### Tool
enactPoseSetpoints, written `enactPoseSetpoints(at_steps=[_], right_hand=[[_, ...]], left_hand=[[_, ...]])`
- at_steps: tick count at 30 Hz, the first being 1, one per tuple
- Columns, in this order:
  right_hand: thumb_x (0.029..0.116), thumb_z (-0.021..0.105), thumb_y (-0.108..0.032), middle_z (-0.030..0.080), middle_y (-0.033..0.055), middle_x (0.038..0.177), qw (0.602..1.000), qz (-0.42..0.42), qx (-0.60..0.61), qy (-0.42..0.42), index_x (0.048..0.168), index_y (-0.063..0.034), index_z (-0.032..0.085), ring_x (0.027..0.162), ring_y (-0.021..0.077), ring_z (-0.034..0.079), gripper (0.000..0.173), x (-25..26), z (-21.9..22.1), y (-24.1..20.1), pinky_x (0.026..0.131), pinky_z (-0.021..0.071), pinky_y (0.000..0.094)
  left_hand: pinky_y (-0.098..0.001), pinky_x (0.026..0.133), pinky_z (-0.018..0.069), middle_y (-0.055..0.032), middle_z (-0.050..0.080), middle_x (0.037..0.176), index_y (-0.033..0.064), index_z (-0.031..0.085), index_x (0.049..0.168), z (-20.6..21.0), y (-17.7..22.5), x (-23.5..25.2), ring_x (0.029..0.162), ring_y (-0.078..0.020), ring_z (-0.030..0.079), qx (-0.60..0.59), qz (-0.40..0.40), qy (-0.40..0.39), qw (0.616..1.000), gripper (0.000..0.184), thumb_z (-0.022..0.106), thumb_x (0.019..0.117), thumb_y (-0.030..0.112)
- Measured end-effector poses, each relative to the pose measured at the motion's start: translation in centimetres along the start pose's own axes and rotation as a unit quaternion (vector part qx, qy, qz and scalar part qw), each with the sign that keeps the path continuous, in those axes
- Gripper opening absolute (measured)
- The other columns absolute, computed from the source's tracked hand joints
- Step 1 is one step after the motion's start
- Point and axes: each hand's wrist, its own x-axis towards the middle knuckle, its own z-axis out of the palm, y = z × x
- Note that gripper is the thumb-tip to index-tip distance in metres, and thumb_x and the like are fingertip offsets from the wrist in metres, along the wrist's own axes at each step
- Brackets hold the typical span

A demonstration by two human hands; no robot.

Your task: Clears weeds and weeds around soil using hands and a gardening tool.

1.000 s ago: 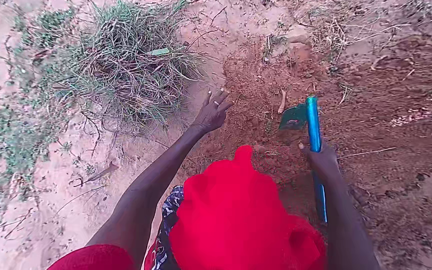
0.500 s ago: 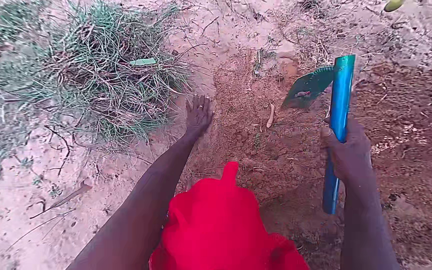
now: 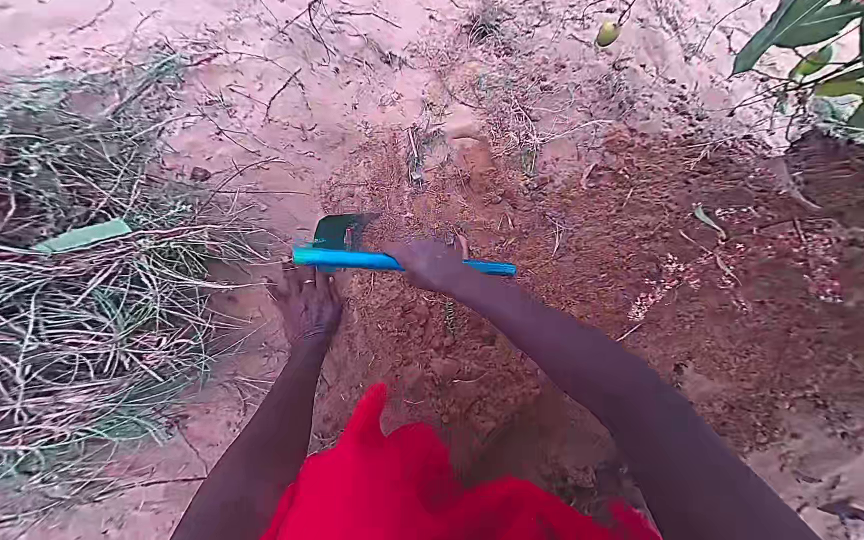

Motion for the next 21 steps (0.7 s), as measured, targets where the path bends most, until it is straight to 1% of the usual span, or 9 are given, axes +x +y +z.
enactPoseSetpoints(at_steps=[1,4,6,9,11,14,16,19,21], right_hand=[[0.1006,0.06,-0.008,0.072,0.0216,0.108,1.0,-0.004,0.0,-0.007,0.148,-0.022,0.051,0.101,0.0437,0.07,0.051,-0.2,0.2,0.1,0.082,0.0547,0.0628],[0.0976,0.064,-0.007,0.071,0.0218,0.105,1.0,-0.006,0.021,0.013,0.143,-0.0167,0.054,0.098,0.0436,0.07,0.047,0.4,-0.2,0.4,0.079,0.0553,0.0627],[0.0977,0.065,-0.007,0.071,0.0224,0.107,0.999,0.004,0.033,0.01,0.143,-0.0159,0.054,0.1,0.0437,0.069,0.048,-0.1,-0.8,0.9,0.081,0.0549,0.0628],[0.0944,0.068,-0.004,0.07,0.0221,0.111,0.998,0.004,0.058,0.018,0.141,-0.0128,0.056,0.103,0.0429,0.069,0.049,-1.1,-1.7,2.6,0.084,0.054,0.064],[0.0937,0.066,-0.002,0.07,0.022,0.116,0.998,0.005,0.069,0.008,0.145,-0.013,0.054,0.107,0.0426,0.067,0.053,-1.8,-2.6,3.9,0.088,0.0523,0.065],[0.0937,0.067,-0.002,0.069,0.0217,0.116,0.999,0.004,0.033,-0.011,0.142,-0.0111,0.055,0.108,0.0419,0.067,0.05,-3.0,-3.6,4.7,0.089,0.0518,0.0633],[0.0918,0.07,-0.006,0.069,0.0205,0.115,0.998,0.024,-0.042,-0.032,0.14,-0.0147,0.057,0.107,0.042,0.067,0.051,-3.9,-4.4,5.5,0.084,0.0531,0.0633],[0.0944,0.066,-0.007,0.069,0.0212,0.117,0.986,0.091,-0.119,-0.074,0.142,-0.0187,0.058,0.108,0.044,0.067,0.049,-6.7,-4.4,9.7,0.083,0.0529,0.0644],[0.0963,0.063,-0.004,0.069,0.0225,0.119,0.985,0.132,-0.092,-0.059,0.141,-0.0171,0.06,0.11,0.0452,0.067,0.047,-8.8,-4.7,13.0,0.087,0.0514,0.0669]], left_hand=[[-0.0754,0.119,0.0065,-0.0251,0.045,0.156,0.0017,0.054,0.146,0.2,-0.1,-0.3,0.152,-0.0487,0.027,0.003,0.0,-0.001,1.0,0.05,0.03,0.1105,0.027],[-0.0761,0.119,0.0063,-0.0187,0.035,0.165,0.0072,0.046,0.154,0.6,-0.9,0.0,0.154,-0.0472,0.024,-0.002,0.003,0.026,1.0,0.054,0.027,0.1099,0.032],[-0.0759,0.119,0.0056,-0.0177,0.034,0.166,0.0111,0.042,0.158,1.2,-1.0,0.1,0.154,-0.0469,0.024,-0.006,0.003,0.034,0.999,0.057,0.025,0.1086,0.034],[-0.0753,0.119,0.0054,-0.0157,0.034,0.166,0.0152,0.04,0.159,1.1,-1.1,0.3,0.154,-0.0467,0.025,-0.006,0.008,0.037,0.999,0.058,0.024,0.1082,0.037],[-0.0752,0.119,0.0063,-0.0148,0.035,0.166,0.0162,0.04,0.159,1.1,-0.9,0.2,0.153,-0.0464,0.027,-0.002,0.006,0.035,0.999,0.057,0.024,0.1084,0.037],[-0.0754,0.119,0.0051,-0.0157,0.036,0.165,0.0153,0.04,0.159,1.1,-1.1,0.1,0.152,-0.048,0.028,-0.001,0.006,0.039,0.999,0.057,0.025,0.1087,0.037],[-0.0755,0.119,0.0051,-0.0154,0.034,0.166,0.0151,0.039,0.16,1.1,-1.0,0.4,0.152,-0.0488,0.027,-0.003,0.004,0.037,0.999,0.057,0.025,0.1084,0.036],[-0.0757,0.119,0.006,-0.0164,0.033,0.166,0.0137,0.039,0.16,1.0,-0.8,0.2,0.153,-0.0494,0.026,-0.006,0.006,0.029,1.0,0.057,0.025,0.1086,0.035],[-0.0751,0.119,0.0055,-0.0164,0.032,0.167,0.0129,0.039,0.159,0.9,-0.7,0.2,0.154,-0.0482,0.024,-0.018,0.003,0.032,0.999,0.056,0.026,0.1087,0.034]])
